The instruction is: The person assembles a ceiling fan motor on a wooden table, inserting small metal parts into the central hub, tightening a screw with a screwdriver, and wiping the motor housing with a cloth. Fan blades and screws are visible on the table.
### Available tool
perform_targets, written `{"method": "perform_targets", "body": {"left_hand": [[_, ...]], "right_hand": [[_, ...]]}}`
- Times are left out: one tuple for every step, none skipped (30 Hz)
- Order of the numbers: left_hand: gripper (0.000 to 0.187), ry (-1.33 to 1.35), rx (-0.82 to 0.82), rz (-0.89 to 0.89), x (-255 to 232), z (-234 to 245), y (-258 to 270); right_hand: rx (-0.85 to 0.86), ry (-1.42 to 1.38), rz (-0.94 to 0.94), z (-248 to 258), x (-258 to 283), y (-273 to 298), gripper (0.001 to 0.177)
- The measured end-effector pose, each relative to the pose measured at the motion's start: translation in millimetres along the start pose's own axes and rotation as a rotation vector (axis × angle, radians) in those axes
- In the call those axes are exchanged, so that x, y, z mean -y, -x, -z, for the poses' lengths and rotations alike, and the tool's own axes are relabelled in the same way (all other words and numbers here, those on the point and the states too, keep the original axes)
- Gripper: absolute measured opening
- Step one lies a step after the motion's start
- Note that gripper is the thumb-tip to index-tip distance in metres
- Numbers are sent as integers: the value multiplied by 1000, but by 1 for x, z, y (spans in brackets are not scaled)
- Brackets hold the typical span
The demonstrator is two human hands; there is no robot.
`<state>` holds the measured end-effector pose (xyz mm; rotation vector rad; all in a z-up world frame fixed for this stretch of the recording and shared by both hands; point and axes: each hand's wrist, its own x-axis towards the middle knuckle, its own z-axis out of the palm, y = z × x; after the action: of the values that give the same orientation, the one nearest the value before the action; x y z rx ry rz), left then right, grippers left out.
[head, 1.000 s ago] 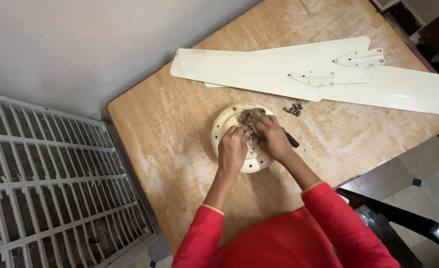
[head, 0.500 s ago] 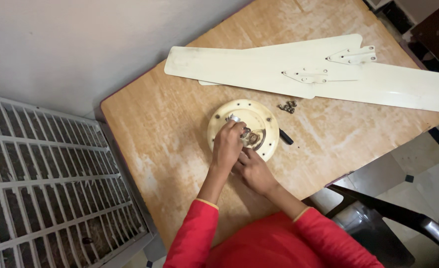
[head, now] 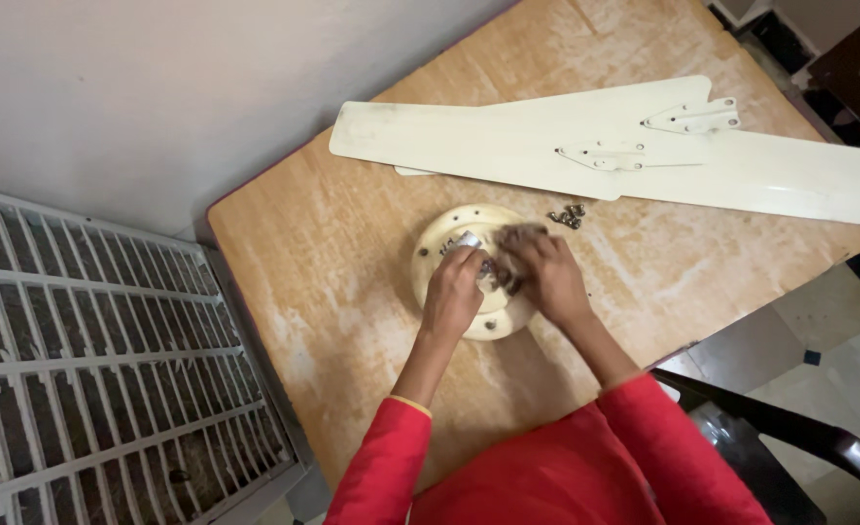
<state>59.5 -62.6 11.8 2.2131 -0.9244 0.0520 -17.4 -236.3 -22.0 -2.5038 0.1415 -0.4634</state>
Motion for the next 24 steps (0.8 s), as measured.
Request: {"method": "perform_targets", "body": {"left_hand": [[40, -5, 2, 4, 1, 0, 1], [40, -9, -1, 8, 2, 0, 0], [39, -13, -3, 12, 2, 0, 1], [40, -20, -3, 5, 3, 0, -1], [40, -27, -2, -2, 3, 1, -2], [41, -35, 1, -9, 3, 2, -1], [40, -39, -21, -23, 3, 3, -2], [39, -41, -43, -36, 3, 3, -2], [38, -42, -65, -50, 2, 3, -2], [37, -26, -50, -21, 2, 2, -3], [35, -9, -36, 7, 1, 2, -3], [34, 6, -19, 36, 1, 2, -3], [32, 14, -21, 40, 0, 3, -2], [29, 23, -20, 41, -1, 3, -1], [27, 33, -20, 42, -2, 3, -1], [28, 33, -37, 27, -3, 4, -2], [30, 33, -54, 11, -4, 4, -4], [31, 33, -72, 1, -4, 5, -4], [31, 33, -72, -1, -5, 5, -4], [31, 30, -73, -4, -5, 6, -5], [31, 28, -74, -8, -5, 7, -6], [32, 41, -64, 4, -6, 9, -5], [33, 54, -54, 16, -7, 11, -4], [34, 70, -42, 24, -8, 12, -5]], "right_hand": [[2, 10, -7, -3, -2, -8, 64], [-8, 21, 33, -6, -2, -13, 60], [-17, 33, 74, -9, -1, -18, 56], [-30, 45, 117, -11, 1, -23, 52], [-17, 64, 121, -11, 5, -22, 52], [-5, 81, 122, -11, 11, -17, 52], [8, 99, 124, -11, 17, -9, 53], [10, 79, 117, -8, 22, 0, 53], [11, 59, 109, -6, 27, 10, 53], [15, 40, 104, -3, 31, 20, 53], [42, 52, 168, 1, 33, 29, 55], [70, 61, 231, 6, 34, 40, 56], [97, 69, 294, 10, 32, 46, 57], [124, 57, 316, 15, 27, 48, 55], [151, 44, 338, 20, 20, 48, 53], [176, 32, 362, 22, 15, 45, 51], [146, 24, 250, 22, 11, 40, 47], [120, 14, 140, 21, 7, 33, 44], [93, 4, 31, 19, 6, 29, 40], [64, 47, 108, 15, 10, 29, 39], [34, 90, 184, 10, 15, 30, 38], [0, 136, 256, 6, 21, 32, 37], [12, 158, 311, 3, 27, 36, 37], [22, 184, 364, 1, 34, 43, 36]]}}
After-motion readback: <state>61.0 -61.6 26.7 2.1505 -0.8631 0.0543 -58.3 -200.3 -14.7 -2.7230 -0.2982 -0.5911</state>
